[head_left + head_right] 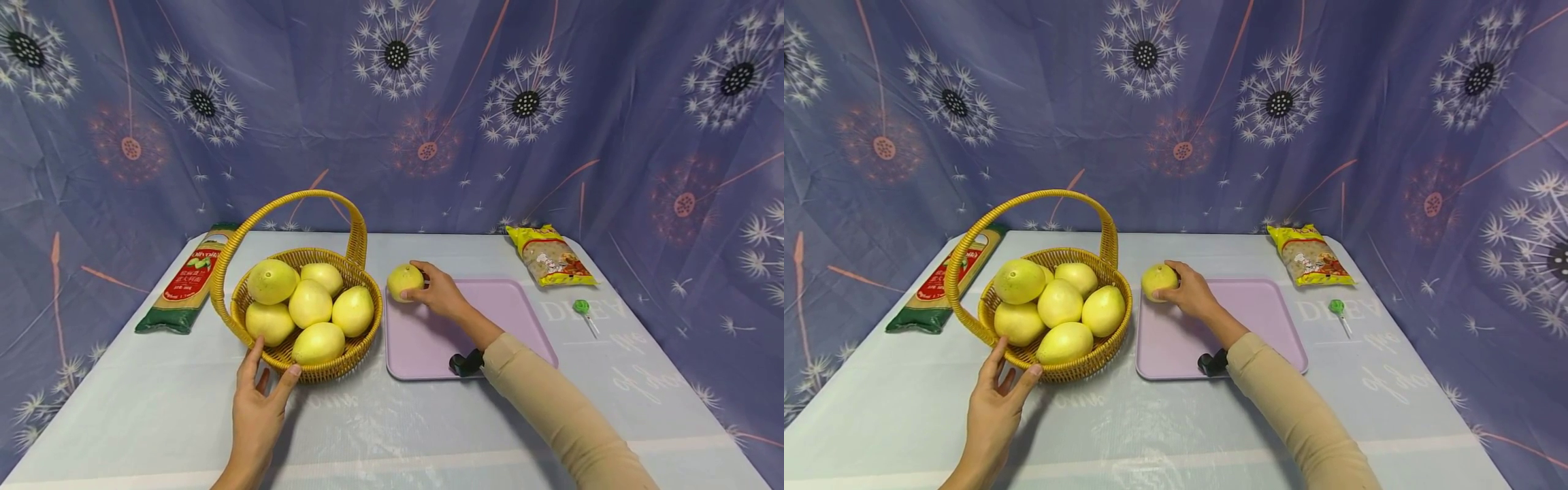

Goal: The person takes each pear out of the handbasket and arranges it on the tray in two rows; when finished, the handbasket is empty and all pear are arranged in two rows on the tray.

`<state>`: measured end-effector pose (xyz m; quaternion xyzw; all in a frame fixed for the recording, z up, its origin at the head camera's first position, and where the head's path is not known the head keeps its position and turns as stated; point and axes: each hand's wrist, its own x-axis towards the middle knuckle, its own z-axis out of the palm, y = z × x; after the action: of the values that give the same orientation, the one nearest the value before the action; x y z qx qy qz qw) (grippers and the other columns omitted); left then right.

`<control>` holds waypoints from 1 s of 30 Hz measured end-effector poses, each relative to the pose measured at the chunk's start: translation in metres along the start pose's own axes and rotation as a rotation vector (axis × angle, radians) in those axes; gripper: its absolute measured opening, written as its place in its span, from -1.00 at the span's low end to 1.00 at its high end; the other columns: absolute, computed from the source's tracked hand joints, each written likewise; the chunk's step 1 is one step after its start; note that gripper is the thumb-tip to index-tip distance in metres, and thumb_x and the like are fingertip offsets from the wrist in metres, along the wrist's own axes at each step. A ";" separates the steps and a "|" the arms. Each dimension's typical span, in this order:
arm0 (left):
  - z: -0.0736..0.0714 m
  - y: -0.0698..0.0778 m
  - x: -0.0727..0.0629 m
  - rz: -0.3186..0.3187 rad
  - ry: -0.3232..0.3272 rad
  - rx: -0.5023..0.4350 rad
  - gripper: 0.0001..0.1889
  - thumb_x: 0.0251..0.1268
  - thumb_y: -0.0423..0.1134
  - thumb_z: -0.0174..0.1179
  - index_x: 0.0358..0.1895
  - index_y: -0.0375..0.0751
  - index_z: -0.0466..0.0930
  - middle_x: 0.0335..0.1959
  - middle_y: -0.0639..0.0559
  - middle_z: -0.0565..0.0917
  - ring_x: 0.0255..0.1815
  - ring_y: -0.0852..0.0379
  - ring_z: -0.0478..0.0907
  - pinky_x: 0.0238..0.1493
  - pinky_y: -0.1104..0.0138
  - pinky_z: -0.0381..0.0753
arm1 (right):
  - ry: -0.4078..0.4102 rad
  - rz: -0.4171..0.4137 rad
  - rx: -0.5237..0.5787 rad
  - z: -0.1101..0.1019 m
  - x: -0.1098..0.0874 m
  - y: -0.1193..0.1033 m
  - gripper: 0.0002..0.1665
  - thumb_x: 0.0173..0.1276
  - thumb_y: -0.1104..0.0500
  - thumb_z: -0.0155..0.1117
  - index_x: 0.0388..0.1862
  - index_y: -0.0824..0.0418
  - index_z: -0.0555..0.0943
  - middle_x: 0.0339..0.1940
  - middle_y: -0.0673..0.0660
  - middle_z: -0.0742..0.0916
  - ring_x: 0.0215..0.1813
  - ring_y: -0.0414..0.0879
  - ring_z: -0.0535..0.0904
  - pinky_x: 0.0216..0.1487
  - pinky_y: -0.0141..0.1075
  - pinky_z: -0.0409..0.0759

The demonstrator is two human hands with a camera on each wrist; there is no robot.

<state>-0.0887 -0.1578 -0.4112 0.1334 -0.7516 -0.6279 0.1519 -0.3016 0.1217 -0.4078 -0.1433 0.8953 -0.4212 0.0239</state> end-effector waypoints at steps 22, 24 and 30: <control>-0.001 0.000 0.000 0.009 0.004 0.016 -0.17 0.22 -0.19 0.27 0.50 0.06 -0.01 0.52 0.00 -0.03 0.52 0.09 -0.07 0.48 0.26 0.13 | -0.024 0.012 0.035 0.000 0.001 0.007 -0.12 0.16 -0.04 0.41 0.41 0.10 0.27 0.36 0.16 0.46 0.27 0.11 0.46 0.21 -0.06 0.53; 0.000 0.000 0.000 0.012 0.005 0.014 -0.17 0.22 -0.20 0.27 0.50 0.05 -0.01 0.52 0.00 -0.02 0.52 0.10 -0.07 0.48 0.28 0.13 | -0.026 0.008 0.037 0.000 0.002 0.008 -0.12 0.16 -0.04 0.41 0.41 0.11 0.27 0.36 0.17 0.46 0.27 0.11 0.46 0.21 -0.05 0.53; 0.000 0.000 0.000 0.010 0.000 0.006 -0.17 0.22 -0.20 0.26 0.50 0.06 -0.01 0.52 0.01 -0.03 0.53 0.10 -0.08 0.49 0.25 0.12 | -0.035 0.002 0.037 0.002 0.004 0.009 -0.12 0.17 -0.02 0.40 0.42 0.13 0.26 0.35 0.19 0.46 0.27 0.12 0.46 0.22 -0.05 0.53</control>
<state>-0.0889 -0.1579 -0.4113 0.1303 -0.7539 -0.6250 0.1547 -0.3070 0.1241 -0.4155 -0.1493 0.8868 -0.4353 0.0425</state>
